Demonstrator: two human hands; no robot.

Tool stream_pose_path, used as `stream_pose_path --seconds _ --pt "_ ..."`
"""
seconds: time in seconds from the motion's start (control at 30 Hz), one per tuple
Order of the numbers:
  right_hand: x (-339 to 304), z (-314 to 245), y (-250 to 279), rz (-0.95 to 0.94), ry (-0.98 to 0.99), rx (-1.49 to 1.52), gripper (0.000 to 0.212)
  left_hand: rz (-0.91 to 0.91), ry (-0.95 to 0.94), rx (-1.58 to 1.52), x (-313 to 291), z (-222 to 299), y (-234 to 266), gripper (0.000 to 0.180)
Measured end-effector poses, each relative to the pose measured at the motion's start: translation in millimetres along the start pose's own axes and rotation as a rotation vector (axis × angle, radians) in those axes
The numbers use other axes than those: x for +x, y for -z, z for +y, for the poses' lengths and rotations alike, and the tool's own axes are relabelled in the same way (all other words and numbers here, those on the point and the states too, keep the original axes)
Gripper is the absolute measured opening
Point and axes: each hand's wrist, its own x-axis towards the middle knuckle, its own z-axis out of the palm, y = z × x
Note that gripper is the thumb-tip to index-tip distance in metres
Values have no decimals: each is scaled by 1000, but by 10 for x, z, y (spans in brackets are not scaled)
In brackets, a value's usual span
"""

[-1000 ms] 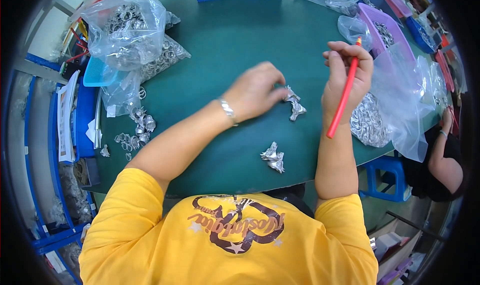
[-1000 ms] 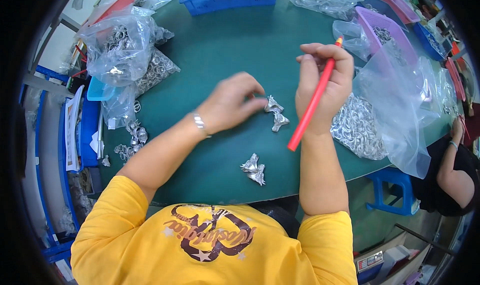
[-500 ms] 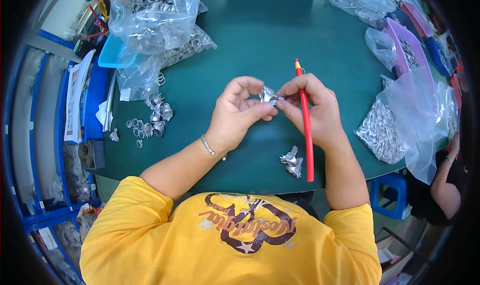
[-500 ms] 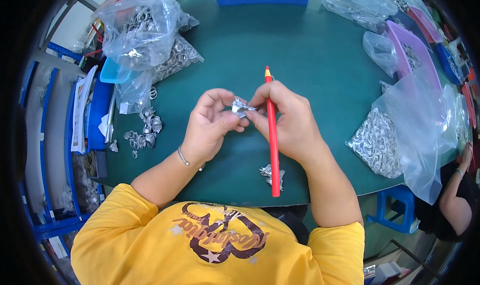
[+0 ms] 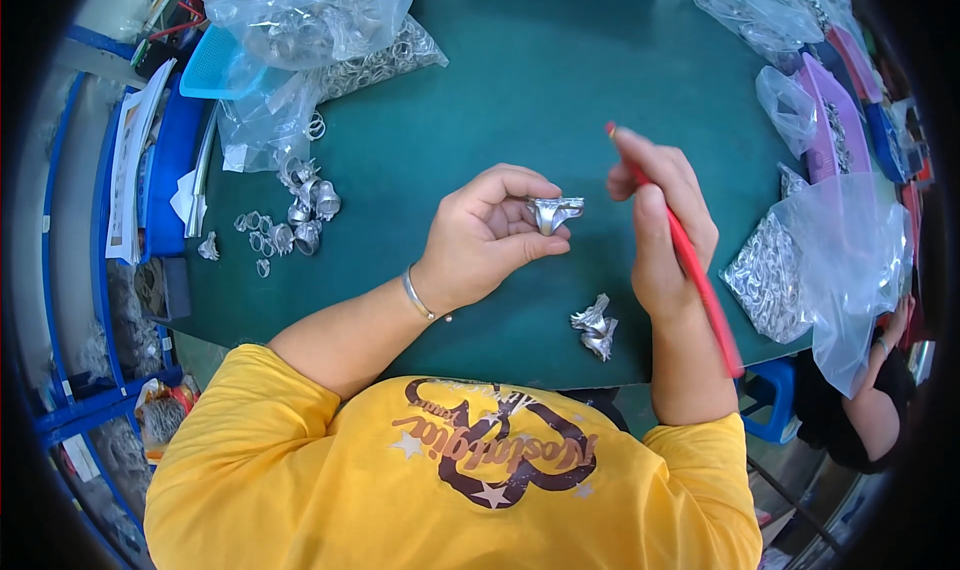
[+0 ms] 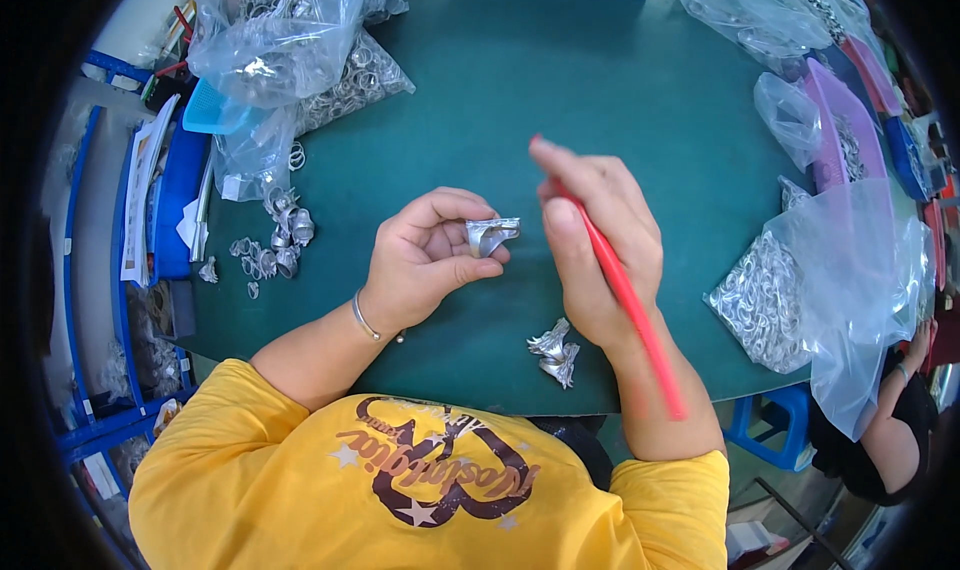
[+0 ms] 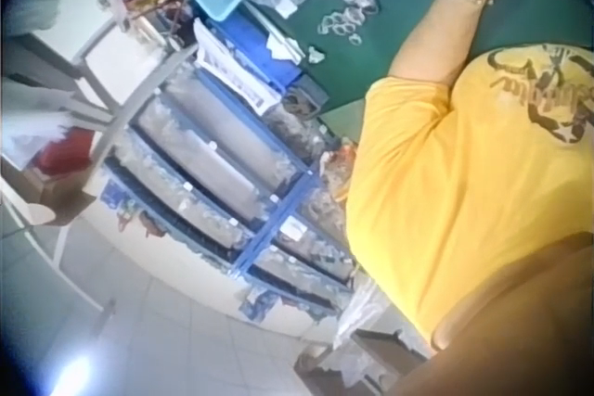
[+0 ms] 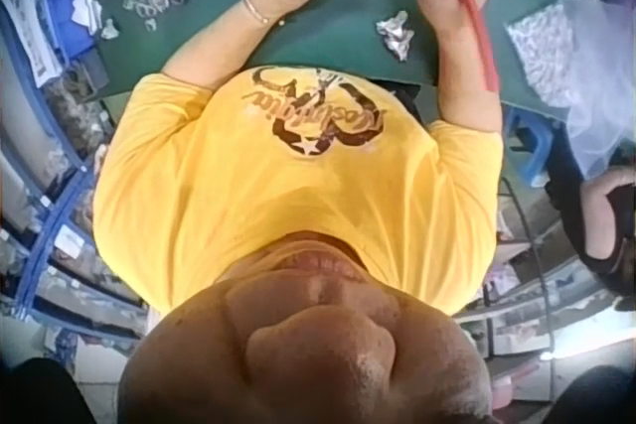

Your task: The person picks up metal components and marks each one with a red pen before setting them aside on a table.

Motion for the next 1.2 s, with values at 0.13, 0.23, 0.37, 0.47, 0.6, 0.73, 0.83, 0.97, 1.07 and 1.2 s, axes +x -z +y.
stream_pose_path --seconds 0.13,0.23,0.37,0.47,0.6,0.73,0.83,0.97,1.07,1.2 --pt "-107 -92 -67 31 59 287 2 -3 -36 50 6 -10 -5 40" --pt "-135 -114 -76 66 13 361 6 -29 -86 89 10 -30 18 40" --pt "-125 -102 -69 -10 14 274 6 -31 -86 101 -1 -12 6 39" --pt "-128 -106 -72 -37 16 245 6 -56 -97 193 -12 14 10 39" --pt "-134 -118 -83 -46 10 238 6 -81 -134 311 -22 22 15 39" --pt "-130 -129 -74 -101 47 212 5 -66 -113 247 -18 5 20 38" --pt "-121 -98 -52 -89 56 195 5 -31 -94 156 -10 35 5 38" --pt "-140 -106 -41 67 8 309 4 -32 -127 153 -16 14 4 39" --pt "-92 -99 -107 99 -18 201 6 -29 -40 106 1 26 -8 39" --pt "-74 23 -143 -74 -76 77 16 76 130 -45 -2 134 -55 35"
